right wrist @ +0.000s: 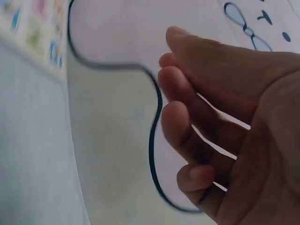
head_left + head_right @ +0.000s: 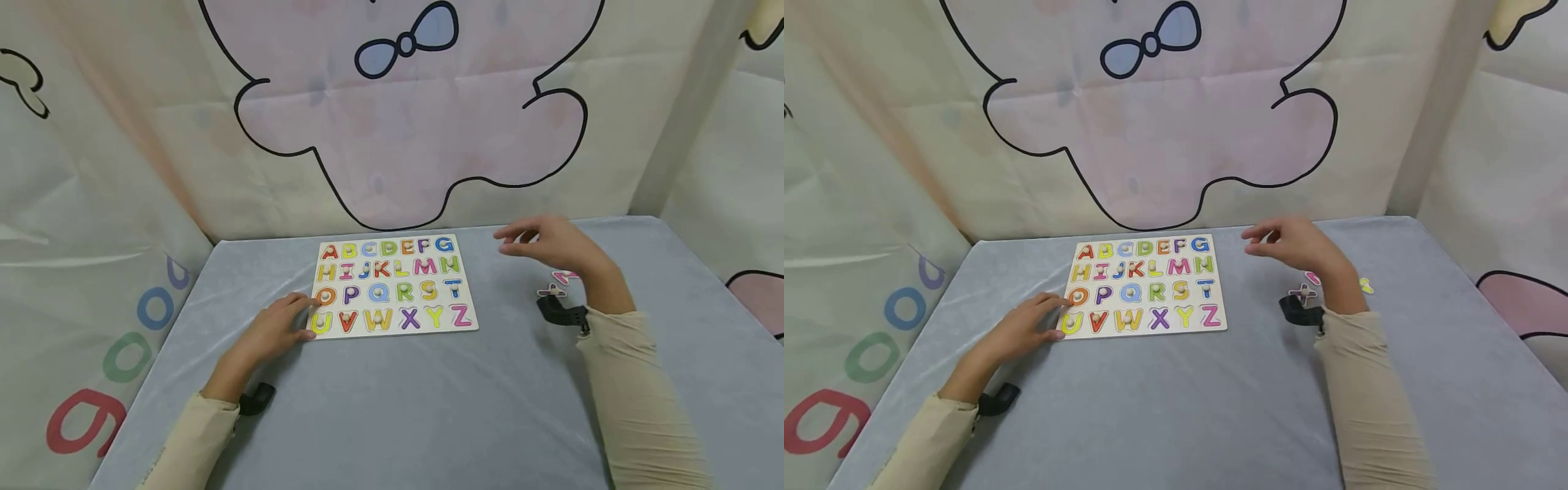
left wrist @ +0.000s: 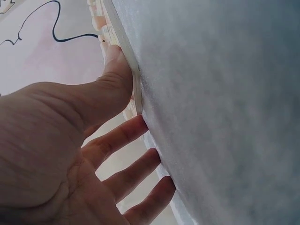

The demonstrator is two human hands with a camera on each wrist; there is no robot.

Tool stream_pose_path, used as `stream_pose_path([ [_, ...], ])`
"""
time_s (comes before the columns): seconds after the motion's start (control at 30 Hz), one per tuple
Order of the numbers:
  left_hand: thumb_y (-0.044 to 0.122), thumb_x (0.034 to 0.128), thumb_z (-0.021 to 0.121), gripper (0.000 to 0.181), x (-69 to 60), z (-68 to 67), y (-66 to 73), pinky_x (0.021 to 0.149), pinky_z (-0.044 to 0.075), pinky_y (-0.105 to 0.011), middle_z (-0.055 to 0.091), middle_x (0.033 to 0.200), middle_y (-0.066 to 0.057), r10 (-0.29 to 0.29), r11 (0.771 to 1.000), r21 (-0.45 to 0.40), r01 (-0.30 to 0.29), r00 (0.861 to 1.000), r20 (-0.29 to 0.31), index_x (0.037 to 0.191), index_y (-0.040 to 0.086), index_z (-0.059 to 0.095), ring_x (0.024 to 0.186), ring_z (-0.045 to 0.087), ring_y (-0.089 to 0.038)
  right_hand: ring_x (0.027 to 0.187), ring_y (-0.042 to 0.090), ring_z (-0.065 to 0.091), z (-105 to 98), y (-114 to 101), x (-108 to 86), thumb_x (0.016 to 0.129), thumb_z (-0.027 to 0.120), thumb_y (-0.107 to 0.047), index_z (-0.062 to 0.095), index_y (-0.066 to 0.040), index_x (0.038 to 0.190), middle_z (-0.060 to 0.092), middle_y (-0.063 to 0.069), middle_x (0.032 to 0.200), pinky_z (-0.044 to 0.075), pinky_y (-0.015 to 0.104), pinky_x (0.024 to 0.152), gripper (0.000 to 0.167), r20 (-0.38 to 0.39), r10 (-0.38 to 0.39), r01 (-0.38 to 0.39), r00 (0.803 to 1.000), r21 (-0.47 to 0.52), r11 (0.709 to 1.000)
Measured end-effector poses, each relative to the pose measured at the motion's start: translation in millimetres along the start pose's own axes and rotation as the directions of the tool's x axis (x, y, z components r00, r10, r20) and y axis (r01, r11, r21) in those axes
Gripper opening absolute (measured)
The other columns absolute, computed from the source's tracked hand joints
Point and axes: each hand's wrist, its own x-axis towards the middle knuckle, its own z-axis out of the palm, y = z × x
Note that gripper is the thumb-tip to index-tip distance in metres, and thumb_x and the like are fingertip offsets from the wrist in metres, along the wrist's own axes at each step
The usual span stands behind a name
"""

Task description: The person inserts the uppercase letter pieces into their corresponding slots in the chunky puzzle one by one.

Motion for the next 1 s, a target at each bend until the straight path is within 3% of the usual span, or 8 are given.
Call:
stream_pose_path([
  [0.1,0.022,0.0821,0.081,0.058,0.0,1.0,2.6,0.103,0.044,-0.058,0.056,0.136,-0.014,0.004,1.0,0.008,-0.004,1.0,-0.003,0.135,0.012,0.059,0.127,0.052,-0.036,0.096,0.014,0.059,-10.4,30.1,-16.4,0.091,0.072,-0.04,0.073,-0.019,0.12,0.075,0.002,0.108,0.048,0.026,0.07,0.036,0.019,0.021,-0.021,1.0,-0.035,0.999],
  [0.27,0.023,0.0826,0.081,0.057,2.1,0.5,4.1,0.102,0.043,-0.06,0.056,0.138,-0.014,0.003,1.0,0.016,-0.003,1.0,0.003,0.135,0.013,0.059,0.128,0.051,-0.037,0.084,0.001,0.059,-9.1,89.1,-44.4,0.089,0.075,-0.035,0.074,-0.015,0.118,0.076,0.0,0.101,0.047,0.021,0.067,0.035,0.075,0.043,-0.04,0.996,-0.036,0.999],
  [0.4,0.023,0.0828,0.081,0.057,2.7,2.1,2.2,0.103,0.043,-0.059,0.056,0.137,-0.014,0.003,1.0,0.019,-0.003,1.0,0.005,0.135,0.013,0.059,0.128,0.051,-0.037,0.08,0.003,0.058,-11.7,115.4,-55.2,0.085,0.079,-0.031,0.076,-0.014,0.113,0.074,0.0,0.107,0.045,0.021,0.065,0.033,0.07,0.076,-0.076,0.995,-0.003,0.997],
  [0.5,0.022,0.0824,0.081,0.057,1.3,2.7,0.9,0.103,0.043,-0.059,0.056,0.137,-0.014,0.0,1.0,0.013,0.0,1.0,0.0,0.134,0.013,0.06,0.128,0.052,-0.037,0.078,0.004,0.058,-10.7,121.3,-54.2,0.082,0.082,-0.031,0.078,-0.014,0.109,0.075,0.001,0.112,0.044,0.021,0.064,0.032,0.063,0.059,-0.061,0.996,0.018,0.998],
  [0.63,0.023,0.0819,0.081,0.058,-0.7,3.2,-0.7,0.102,0.042,-0.06,0.056,0.138,-0.014,-0.008,1.0,0.005,0.008,1.0,-0.004,0.135,0.014,0.06,0.128,0.052,-0.037,0.078,0.002,0.06,-2.5,121.6,-46.8,0.079,0.085,-0.03,0.078,-0.013,0.107,0.078,0.003,0.106,0.046,0.02,0.064,0.033,0.09,0.03,-0.033,0.995,0.031,0.999],
  [0.8,0.025,0.0822,0.081,0.058,-0.6,2.8,0.5,0.1,0.043,-0.062,0.056,0.138,-0.013,-0.007,1.0,0.006,0.007,1.0,-0.001,0.135,0.016,0.059,0.128,0.052,-0.036,0.077,0.001,0.057,6.1,119.1,-38.7,0.078,0.085,-0.035,0.077,-0.014,0.102,0.072,-0.002,0.092,0.045,0.02,0.066,0.033,0.163,0.083,-0.083,0.983,-0.005,0.997],
  [1.0,0.025,0.0825,0.081,0.058,-0.3,3.1,1.3,0.098,0.043,-0.063,0.055,0.14,-0.014,-0.02,1.0,0.007,0.02,1.0,0.003,0.136,0.015,0.059,0.129,0.051,-0.037,0.076,0.005,0.053,9.4,114.2,-31.9,0.08,0.083,-0.037,0.076,-0.014,0.102,0.067,-0.001,0.087,0.042,0.022,0.066,0.033,0.21,0.121,-0.119,0.97,-0.025,0.993],
])
